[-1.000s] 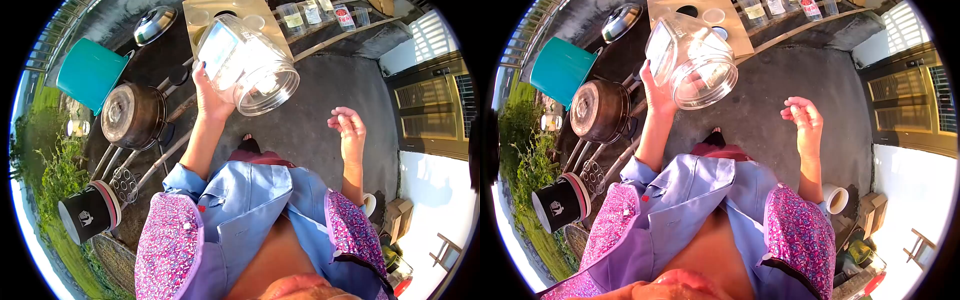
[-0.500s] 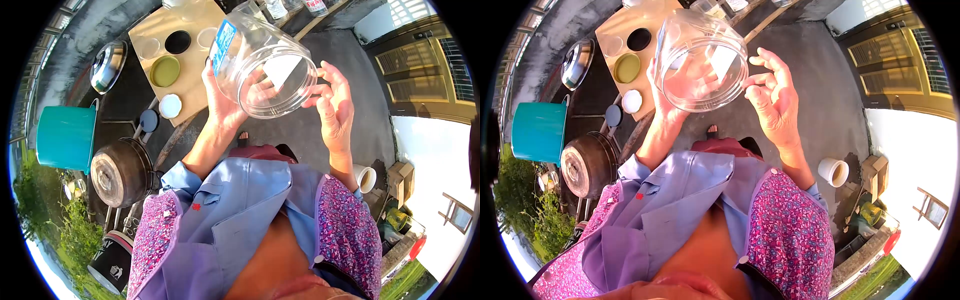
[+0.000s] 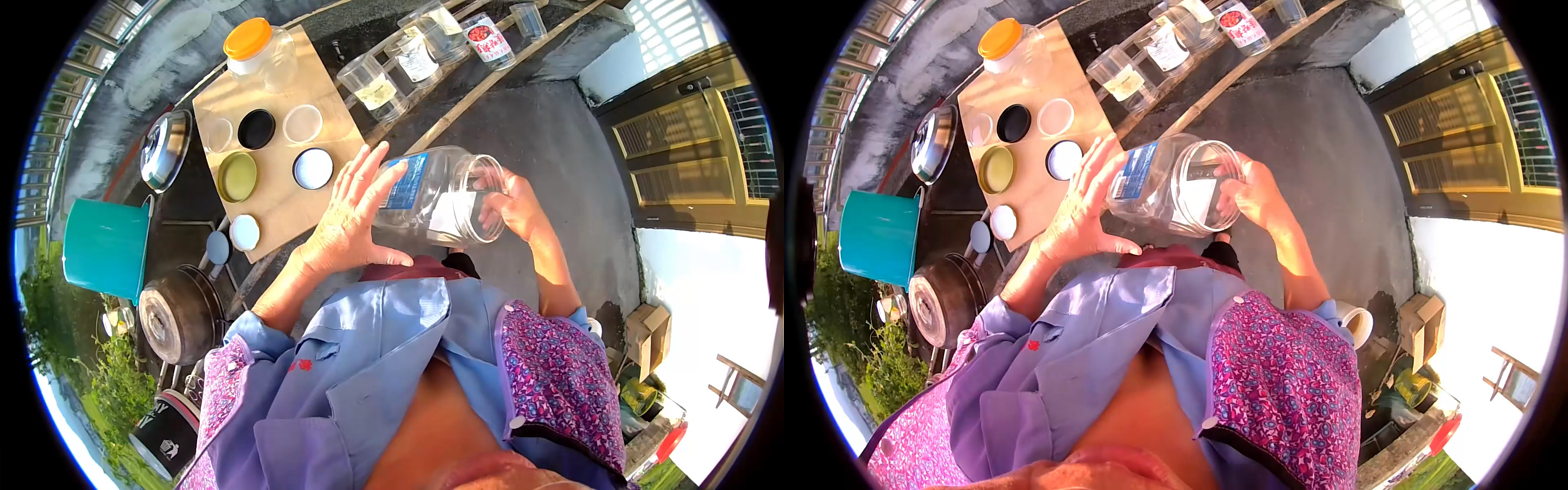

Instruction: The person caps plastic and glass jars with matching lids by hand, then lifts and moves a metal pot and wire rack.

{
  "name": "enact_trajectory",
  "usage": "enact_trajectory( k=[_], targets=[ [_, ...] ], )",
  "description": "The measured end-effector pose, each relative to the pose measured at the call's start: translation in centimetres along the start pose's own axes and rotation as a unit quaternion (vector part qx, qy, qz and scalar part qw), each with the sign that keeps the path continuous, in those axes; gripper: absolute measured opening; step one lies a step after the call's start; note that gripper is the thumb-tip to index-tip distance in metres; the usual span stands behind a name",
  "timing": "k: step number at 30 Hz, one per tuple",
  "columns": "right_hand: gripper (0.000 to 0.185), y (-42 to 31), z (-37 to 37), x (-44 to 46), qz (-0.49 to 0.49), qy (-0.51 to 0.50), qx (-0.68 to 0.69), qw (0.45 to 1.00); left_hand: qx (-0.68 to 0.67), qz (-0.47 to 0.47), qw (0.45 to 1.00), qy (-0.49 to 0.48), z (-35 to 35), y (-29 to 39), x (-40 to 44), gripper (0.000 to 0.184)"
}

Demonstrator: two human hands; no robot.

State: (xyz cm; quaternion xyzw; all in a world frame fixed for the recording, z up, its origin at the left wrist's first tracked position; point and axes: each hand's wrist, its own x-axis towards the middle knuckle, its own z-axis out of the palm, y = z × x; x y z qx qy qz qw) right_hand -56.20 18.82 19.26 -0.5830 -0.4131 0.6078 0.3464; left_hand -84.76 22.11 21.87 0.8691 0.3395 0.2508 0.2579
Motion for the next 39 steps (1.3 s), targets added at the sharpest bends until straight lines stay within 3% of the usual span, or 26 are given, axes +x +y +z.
enact_trajectory(
  k=[1,3,5,8,15,18,21,23,25,31,37,39],
  targets=[
    [0.041,-0.8,0.0,0.6,0.013,-0.056,-0.001,0.998,0.054,0.031,0.997,-0.052,0.5,0.8,0.9,0.119],
    [0.031,-0.3,-1.1,2.5,-0.054,-0.15,0.004,0.987,-0.009,-0.013,0.997,-0.073,2.1,1.8,2.1,0.117],
    [0.036,-1.0,-2.3,3.5,-0.008,-0.156,0.012,0.988,-0.014,-0.062,0.996,-0.058,2.9,2.8,2.6,0.117],
    [0.04,0.1,-4.3,5.5,0.007,-0.253,-0.044,0.967,-0.07,-0.141,0.986,-0.057,4.4,4.6,2.4,0.114],
    [0.035,-1.2,0.1,9.3,0.018,-0.446,-0.082,0.891,-0.046,-0.299,0.946,0.118,6.1,8.7,-2.7,0.11],
    [0.056,-2.0,4.0,9.8,0.065,-0.522,-0.105,0.844,-0.086,-0.378,0.898,0.21,6.1,10.3,-7.0,0.114],
    [0.055,-2.1,7.3,11.3,-0.009,-0.47,-0.121,0.874,-0.243,-0.422,0.793,0.365,8.2,10.4,-12.8,0.122],
    [0.043,-2.9,9.2,12.4,-0.031,-0.427,-0.114,0.896,-0.304,-0.446,0.714,0.446,7.6,11.6,-14.6,0.125],
    [0.034,-3.3,11.0,13.8,-0.046,-0.41,-0.142,0.9,-0.32,-0.431,0.678,0.501,7.1,11.6,-17.0,0.125],
    [0.023,-4.5,19.4,16.5,-0.11,-0.375,-0.211,0.896,-0.339,-0.378,0.661,0.553,5.0,8.9,-21.8,0.124],
    [0.031,-2.2,26.6,20.8,-0.205,-0.327,-0.298,0.873,-0.331,-0.357,0.675,0.554,3.3,6.8,-24.3,0.122],
    [0.038,-1.7,28.0,21.9,-0.261,-0.263,-0.387,0.844,-0.309,-0.362,0.69,0.544,3.2,6.3,-25.0,0.123]
  ],
)
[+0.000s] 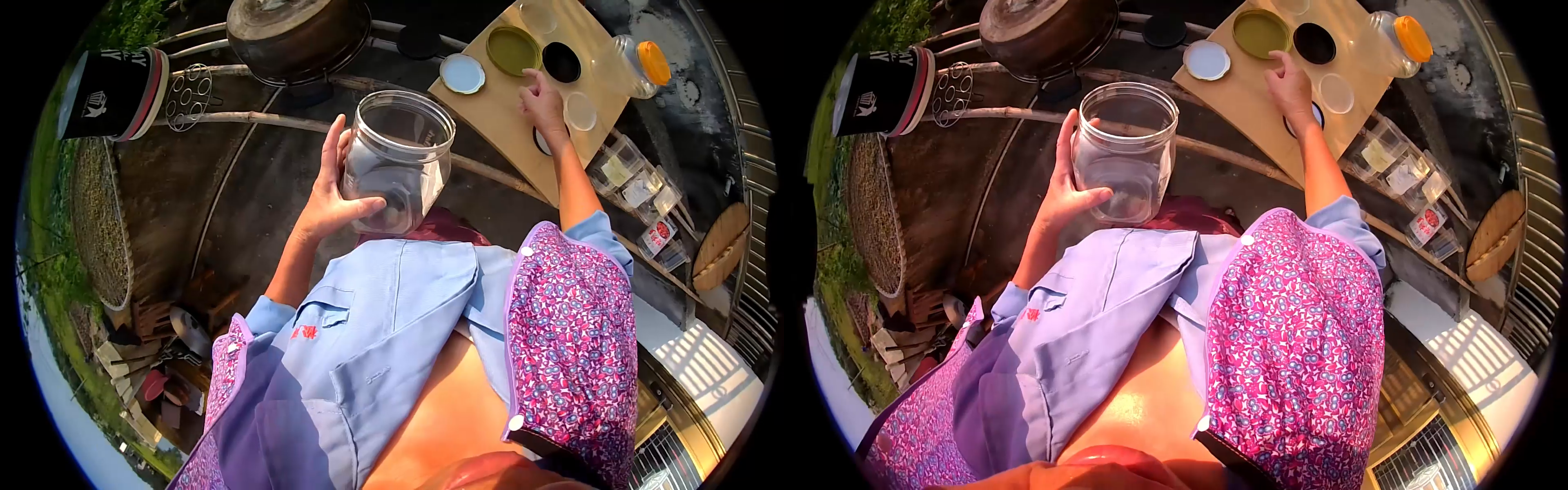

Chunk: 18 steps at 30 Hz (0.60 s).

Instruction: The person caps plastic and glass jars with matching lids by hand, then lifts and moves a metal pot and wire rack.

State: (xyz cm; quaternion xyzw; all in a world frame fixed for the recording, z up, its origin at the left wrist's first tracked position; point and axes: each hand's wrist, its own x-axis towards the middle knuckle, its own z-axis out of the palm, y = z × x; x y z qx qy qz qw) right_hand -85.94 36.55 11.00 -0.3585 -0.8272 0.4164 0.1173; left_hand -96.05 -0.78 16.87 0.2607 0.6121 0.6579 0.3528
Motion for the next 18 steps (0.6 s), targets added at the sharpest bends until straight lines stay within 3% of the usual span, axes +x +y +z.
enact_trajectory(
  k=[5,10,14,16,18],
  targets=[
    [0.035,1.1,0.9,1.7,-0.017,0.006,-0.095,0.995,-0.015,-0.005,1.0,-0.005,-0.3,0.1,0.5,0.122],
    [0.021,2.4,0.3,2.5,-0.133,0.066,-0.163,0.975,0.003,0.016,1.0,0.014,-0.1,0.3,0.4,0.121],
    [0.024,-0.1,-5.7,0.7,-0.175,0.108,-0.082,0.975,-0.008,0.032,0.999,0.015,1.5,1.2,1.4,0.119],
    [0.028,-2.3,-8.8,-1.3,-0.053,-0.006,-0.027,0.998,-0.014,0.024,1.0,0.006,2.3,1.1,1.9,0.119],
    [0.032,-3.7,-10.7,-3.3,-0.062,-0.037,-0.028,0.997,-0.005,0.012,1.0,-0.007,3.1,1.1,2.4,0.12]
  ],
)
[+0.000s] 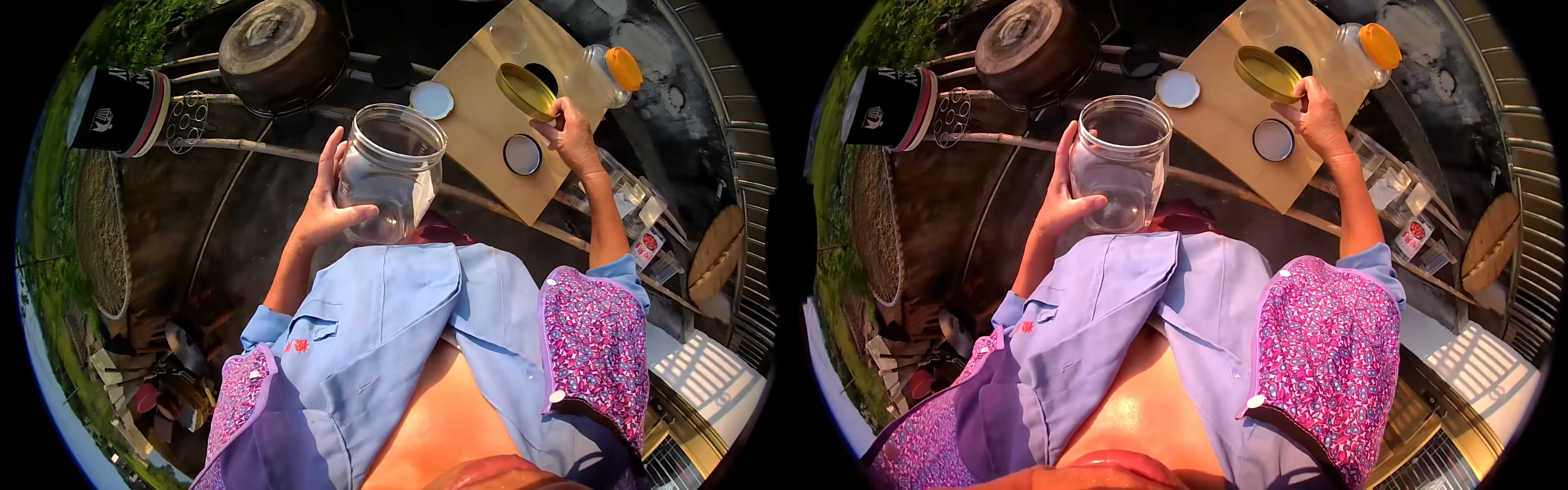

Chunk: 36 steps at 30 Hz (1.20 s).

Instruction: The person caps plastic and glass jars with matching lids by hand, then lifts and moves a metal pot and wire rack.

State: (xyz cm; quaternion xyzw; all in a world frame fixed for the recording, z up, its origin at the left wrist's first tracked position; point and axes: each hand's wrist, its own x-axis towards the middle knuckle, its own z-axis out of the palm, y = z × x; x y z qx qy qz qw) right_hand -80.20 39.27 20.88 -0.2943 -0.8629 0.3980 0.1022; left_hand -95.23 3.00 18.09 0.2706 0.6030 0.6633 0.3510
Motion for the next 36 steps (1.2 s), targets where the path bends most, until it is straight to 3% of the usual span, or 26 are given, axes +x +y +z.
enact_trajectory(
  k=[2,3,4,5,6,8,9,13,15,16,18,19,23,25,28,29,36],
  targets=[
    [0.032,0.0,-1.2,-1.4,-0.292,0.046,-0.146,0.944,0.003,-0.002,1.0,-0.01,0.8,0.3,0.5,0.121],
    [0.032,-0.8,-2.3,-2.4,-0.292,0.044,-0.145,0.944,0.006,-0.004,1.0,-0.017,1.2,0.4,0.7,0.121],
    [0.032,-2.1,-3.7,-3.7,-0.18,-0.096,-0.027,0.979,0.007,-0.007,1.0,-0.015,1.4,0.3,0.9,0.121],
    [0.033,-2.6,-4.6,-4.8,-0.059,-0.233,0.093,0.966,0.023,0.015,0.999,-0.047,1.5,0.3,1.2,0.121],
    [0.033,-2.3,-5.1,-5.6,-0.061,-0.233,0.094,0.966,0.041,0.04,0.995,-0.081,1.6,0.4,1.6,0.122],
    [0.048,-1.5,-6.3,-6.8,0.037,-0.361,0.366,0.857,0.027,0.034,0.994,-0.099,2.1,0.5,2.1,0.125],
    [0.062,-1.0,-6.0,-7.0,0.071,-0.37,0.374,0.847,0.025,0.039,0.991,-0.125,2.4,0.7,2.4,0.126],
    [0.056,-1.4,-1.9,-6.3,0.15,-0.403,0.382,0.818,0.046,0.056,0.98,-0.186,3.4,1.4,3.5,0.127],
    [0.052,-1.6,-0.1,-5.8,0.172,-0.462,0.42,0.762,0.075,0.065,0.975,-0.199,4.4,2.3,3.4,0.117],
    [0.052,-2.4,0.2,-5.7,0.171,-0.465,0.42,0.761,0.077,0.064,0.975,-0.196,4.6,2.5,3.4,0.117],
    [0.047,-4.5,0.0,-5.6,0.118,-0.397,0.327,0.849,0.111,0.063,0.97,-0.207,4.7,2.7,3.6,0.116],
    [0.055,-5.1,0.0,-5.8,0.1,-0.377,0.292,0.874,0.12,0.068,0.969,-0.204,4.9,2.6,3.6,0.115],
    [0.065,-6.1,-0.1,-6.3,0.045,-0.348,0.21,0.913,0.139,0.083,0.968,-0.193,5.2,2.8,3.3,0.115],
    [0.076,-5.5,0.9,-6.4,-0.196,-0.163,0.096,0.962,0.14,0.038,0.968,-0.203,5.0,2.7,3.0,0.12],
    [0.083,-6.8,1.3,-6.8,-0.278,-0.258,0.169,0.91,0.123,0.025,0.972,-0.198,5.2,2.6,2.9,0.119],
    [0.089,-7.2,1.9,-7.1,-0.251,-0.255,0.202,0.912,0.103,0.016,0.973,-0.206,5.1,2.6,2.9,0.121],
    [0.083,-10.2,1.0,-6.7,-0.353,-0.256,0.102,0.894,0.026,0.027,0.981,-0.188,3.9,2.7,3.3,0.124]
  ],
)
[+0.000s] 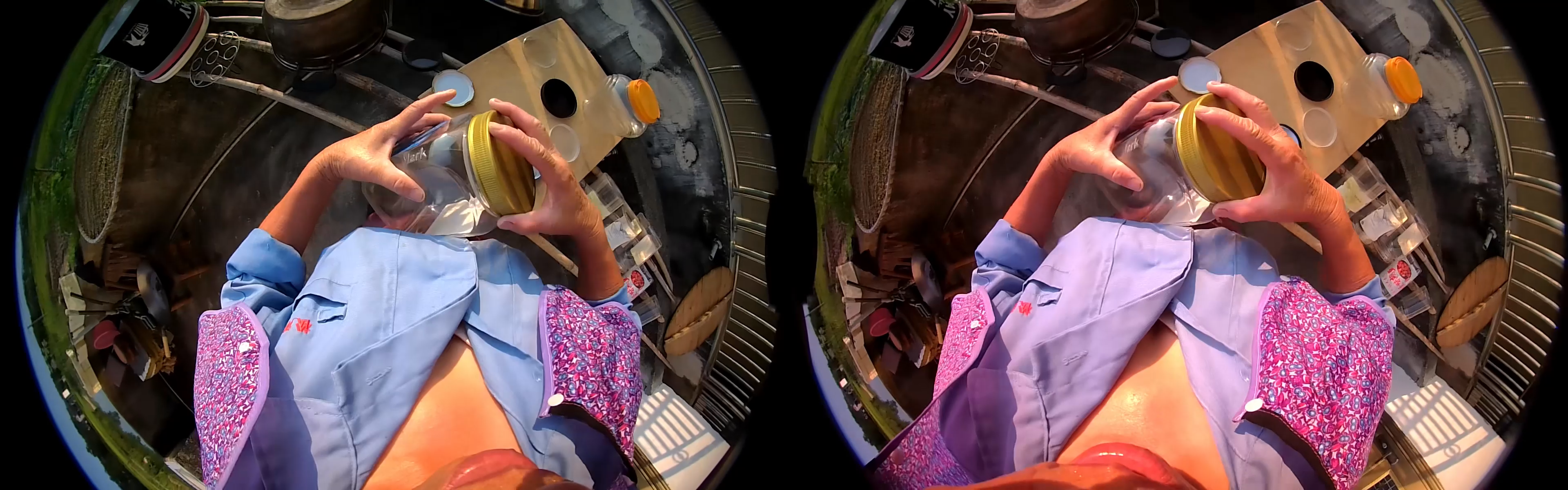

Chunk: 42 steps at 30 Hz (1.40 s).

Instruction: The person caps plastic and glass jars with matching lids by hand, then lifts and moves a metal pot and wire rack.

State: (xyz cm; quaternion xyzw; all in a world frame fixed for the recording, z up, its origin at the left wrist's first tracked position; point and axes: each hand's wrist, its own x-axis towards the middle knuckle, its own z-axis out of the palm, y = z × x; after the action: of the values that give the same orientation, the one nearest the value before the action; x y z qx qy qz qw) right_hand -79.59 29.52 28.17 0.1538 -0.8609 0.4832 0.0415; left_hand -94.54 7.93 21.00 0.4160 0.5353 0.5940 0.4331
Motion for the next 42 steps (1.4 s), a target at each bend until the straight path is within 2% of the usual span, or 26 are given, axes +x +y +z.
enact_trajectory(
  k=[2,4,6,8,12,14,15,16,17,18,20,22,23,25,26,27,28,29,30,31,32,34,35,38,40,42],
  targets=[
    [0.084,-1.5,-1.1,0.8,-0.08,-0.028,-0.049,0.995,-0.131,-0.015,0.988,-0.077,-0.3,1.0,0.7,0.126],
    [0.08,-3.1,-1.3,1.6,-0.152,-0.039,-0.059,0.986,-0.179,0.023,0.973,-0.142,-0.9,0.7,1.6,0.122],
    [0.079,-3.6,-1.5,2.0,-0.186,-0.071,-0.07,0.978,-0.186,0.057,0.967,-0.162,-0.6,0.7,2.1,0.121],
    [0.079,-3.2,-1.2,2.2,-0.201,-0.071,-0.066,0.975,-0.211,0.047,0.964,-0.157,-0.2,0.7,1.7,0.119],
    [0.082,-0.5,-0.2,1.2,-0.106,-0.024,-0.055,0.993,-0.119,0.014,0.989,-0.092,-0.6,1.2,0.9,0.118],
    [0.077,0.9,0.6,1.0,-0.006,0.07,0.03,0.997,0.001,-0.009,1.0,-0.012,-0.4,2.5,0.5,0.112],
    [0.077,1.5,1.1,0.9,-0.006,0.072,0.029,0.997,0.128,0.053,0.99,0.035,-0.1,2.0,0.8,0.108],
    [0.073,2.1,1.7,0.9,0.085,0.126,0.094,0.984,0.329,0.1,0.934,0.102,0.9,3.0,1.0,0.104],
    [0.069,2.6,2.2,0.8,0.175,0.179,0.158,0.955,0.447,0.12,0.873,0.154,2.2,3.1,1.3,0.1],
    [0.069,3.3,2.4,0.9,0.175,0.185,0.156,0.954,0.555,0.14,0.795,0.203,3.4,3.2,1.5,0.097],
    [0.068,4.5,2.6,0.9,0.234,0.236,0.291,0.897,0.636,0.179,0.715,0.229,4.8,1.8,2.0,0.089],
    [0.075,4.6,1.8,0.2,0.258,0.22,0.311,0.888,0.654,0.189,0.7,0.218,4.8,1.4,1.8,0.091],
    [0.078,4.1,0.7,-0.4,0.28,0.157,0.329,0.888,0.653,0.191,0.701,0.214,4.4,1.6,1.7,0.091],
    [0.087,3.2,-2.5,-1.8,0.3,0.045,0.328,0.895,0.551,0.155,0.795,0.2,3.1,2.4,1.1,0.098],
    [0.087,2.4,-3.1,-2.1,0.3,0.046,0.328,0.895,0.51,0.128,0.831,0.179,2.5,2.5,0.9,0.105],
    [0.096,1.5,-3.5,-2.5,0.229,0.049,0.155,0.96,0.397,0.118,0.898,0.151,1.8,2.3,0.9,0.106],
    [0.105,0.9,-3.7,-2.6,0.149,0.051,-0.024,0.987,0.277,0.106,0.948,0.119,1.1,2.2,1.0,0.107],
    [0.105,0.7,-3.7,-2.3,0.149,0.054,-0.025,0.987,0.133,0.039,0.989,0.056,0.5,2.4,1.0,0.116],
    [0.102,0.3,-3.4,-1.9,0.055,0.036,-0.107,0.992,0.134,0.04,0.989,0.051,0.1,2.2,1.2,0.116],
    [0.101,0.0,-3.0,-1.5,-0.038,0.017,-0.187,0.981,0.053,0.028,0.998,-0.007,-0.2,1.9,1.4,0.118],
    [0.101,-0.4,-2.6,-1.1,-0.034,0.021,-0.19,0.981,-0.029,0.015,0.997,-0.065,-0.2,1.7,1.7,0.121],
    [0.096,-1.0,-1.8,0.1,-0.101,-0.02,-0.152,0.983,-0.034,0.004,0.995,-0.096,-0.3,1.7,2.2,0.123],
    [0.086,-1.2,-1.6,0.5,-0.098,-0.021,-0.151,0.983,-0.032,-0.004,0.995,-0.09,-0.4,1.6,2.2,0.123],
    [0.082,0.1,-0.5,0.7,-0.029,0.053,-0.079,0.995,-0.014,-0.011,0.997,-0.071,0.1,2.0,1.9,0.118],
    [0.077,1.1,1.5,0.6,0.068,0.155,-0.021,0.985,0.267,0.084,0.959,0.038,0.6,2.1,1.7,0.11],
    [0.077,2.7,3.4,0.6,0.151,0.219,0.104,0.958,0.325,0.083,0.94,0.064,1.9,1.8,1.0,0.108]
  ],
)
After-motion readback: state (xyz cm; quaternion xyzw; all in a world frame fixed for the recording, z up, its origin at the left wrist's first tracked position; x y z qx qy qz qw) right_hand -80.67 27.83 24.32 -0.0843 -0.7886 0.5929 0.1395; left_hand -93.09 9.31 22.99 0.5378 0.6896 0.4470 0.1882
